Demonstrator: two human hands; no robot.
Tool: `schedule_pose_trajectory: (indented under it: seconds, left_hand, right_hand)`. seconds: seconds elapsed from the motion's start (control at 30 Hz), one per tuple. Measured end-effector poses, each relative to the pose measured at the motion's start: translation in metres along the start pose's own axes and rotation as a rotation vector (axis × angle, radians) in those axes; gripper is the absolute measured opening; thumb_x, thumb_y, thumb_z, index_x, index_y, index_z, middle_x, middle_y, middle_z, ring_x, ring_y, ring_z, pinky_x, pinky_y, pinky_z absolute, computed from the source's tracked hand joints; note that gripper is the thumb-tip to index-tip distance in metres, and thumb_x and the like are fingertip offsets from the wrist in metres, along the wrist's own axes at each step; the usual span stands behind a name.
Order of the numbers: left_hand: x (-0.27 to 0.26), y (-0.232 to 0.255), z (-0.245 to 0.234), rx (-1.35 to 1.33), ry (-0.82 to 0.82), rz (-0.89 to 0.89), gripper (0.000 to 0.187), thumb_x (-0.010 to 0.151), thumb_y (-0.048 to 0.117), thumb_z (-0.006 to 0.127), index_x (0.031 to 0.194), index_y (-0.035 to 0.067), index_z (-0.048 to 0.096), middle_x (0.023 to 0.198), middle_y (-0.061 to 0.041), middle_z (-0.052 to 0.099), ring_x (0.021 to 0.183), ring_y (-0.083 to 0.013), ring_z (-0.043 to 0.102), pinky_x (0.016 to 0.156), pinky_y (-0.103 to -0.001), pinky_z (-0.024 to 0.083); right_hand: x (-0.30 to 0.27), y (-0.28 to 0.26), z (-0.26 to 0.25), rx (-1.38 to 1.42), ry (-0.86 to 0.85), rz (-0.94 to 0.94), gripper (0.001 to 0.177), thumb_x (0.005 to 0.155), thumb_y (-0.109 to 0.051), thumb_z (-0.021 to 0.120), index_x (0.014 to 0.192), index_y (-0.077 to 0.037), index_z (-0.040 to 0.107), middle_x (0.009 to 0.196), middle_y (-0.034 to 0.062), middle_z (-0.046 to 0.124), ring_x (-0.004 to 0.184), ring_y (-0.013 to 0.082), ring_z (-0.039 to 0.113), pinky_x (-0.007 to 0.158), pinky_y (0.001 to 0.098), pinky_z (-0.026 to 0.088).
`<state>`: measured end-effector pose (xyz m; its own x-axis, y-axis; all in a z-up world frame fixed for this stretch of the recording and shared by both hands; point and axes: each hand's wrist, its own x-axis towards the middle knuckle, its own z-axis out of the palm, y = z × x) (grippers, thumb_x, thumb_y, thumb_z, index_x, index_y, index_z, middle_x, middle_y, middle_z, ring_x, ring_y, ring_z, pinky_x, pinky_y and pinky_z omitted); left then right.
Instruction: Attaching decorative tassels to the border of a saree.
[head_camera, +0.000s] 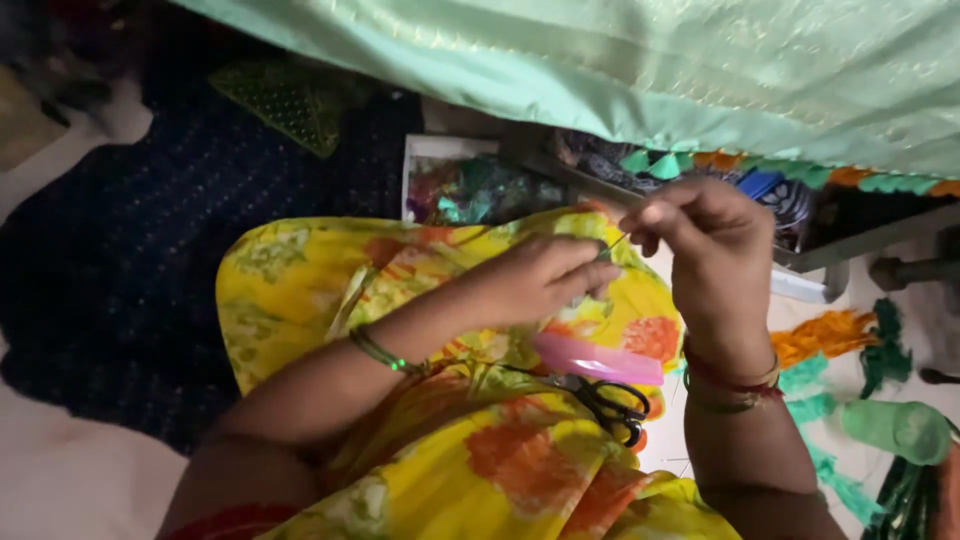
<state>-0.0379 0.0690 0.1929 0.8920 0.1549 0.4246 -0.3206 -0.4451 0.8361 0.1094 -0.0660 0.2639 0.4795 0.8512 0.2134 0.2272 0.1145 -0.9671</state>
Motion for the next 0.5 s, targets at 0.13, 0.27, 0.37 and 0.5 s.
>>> schedule_pose_trajectory:
  seconds: [0.13, 0.27, 0.37, 0.5]
  left_hand:
    - [-0.005, -0.009, 0.007, -0.154, -0.059, -0.239, 0.034, 0.106, 0.031, 0.053, 0.086, 0.004, 0.059, 0.077, -0.009, 0.069, 0.068, -0.0229, 0.071, 0.066, -0.034, 0.056]
    - [-0.01, -0.05, 0.009, -0.115, -0.1, -0.23, 0.034, 0.106, 0.032, 0.053, 0.089, 0.004, 0.058, 0.08, -0.009, 0.071, 0.076, -0.0218, 0.072, 0.073, -0.035, 0.056]
    - [0.005, -0.048, -0.004, 0.402, 0.012, 0.016, 0.025, 0.102, 0.029, 0.063, 0.094, 0.005, 0.068, 0.093, -0.015, 0.071, 0.096, -0.0315, 0.068, 0.087, -0.044, 0.053]
    - [0.041, -0.002, -0.028, 0.063, 0.386, -0.14, 0.04, 0.093, 0.027, 0.075, 0.12, 0.001, 0.062, 0.113, -0.013, 0.066, 0.11, -0.0279, 0.063, 0.091, -0.041, 0.055]
  right_hand:
    - [0.002, -0.012, -0.013, 0.113, 0.133, -0.089, 0.018, 0.111, -0.009, 0.063, 0.097, 0.001, 0.062, 0.092, 0.0148, 0.071, 0.076, 0.016, 0.067, 0.068, 0.0278, 0.052]
    - [0.003, -0.021, -0.017, 0.158, 0.197, -0.07, 0.013, 0.111, -0.014, 0.059, 0.104, -0.002, 0.058, 0.092, 0.0171, 0.072, 0.071, 0.0192, 0.069, 0.061, 0.0291, 0.053]
    - [-0.001, -0.007, -0.021, 0.179, 0.189, -0.091, 0.012, 0.112, -0.017, 0.056, 0.108, -0.005, 0.055, 0.088, 0.0171, 0.071, 0.064, 0.0191, 0.068, 0.054, 0.0283, 0.052]
    - [-0.003, 0.034, -0.021, 0.013, 0.128, 0.045, 0.014, 0.106, -0.015, 0.059, 0.112, -0.002, 0.059, 0.084, 0.0127, 0.07, 0.063, 0.0159, 0.067, 0.054, 0.0282, 0.054]
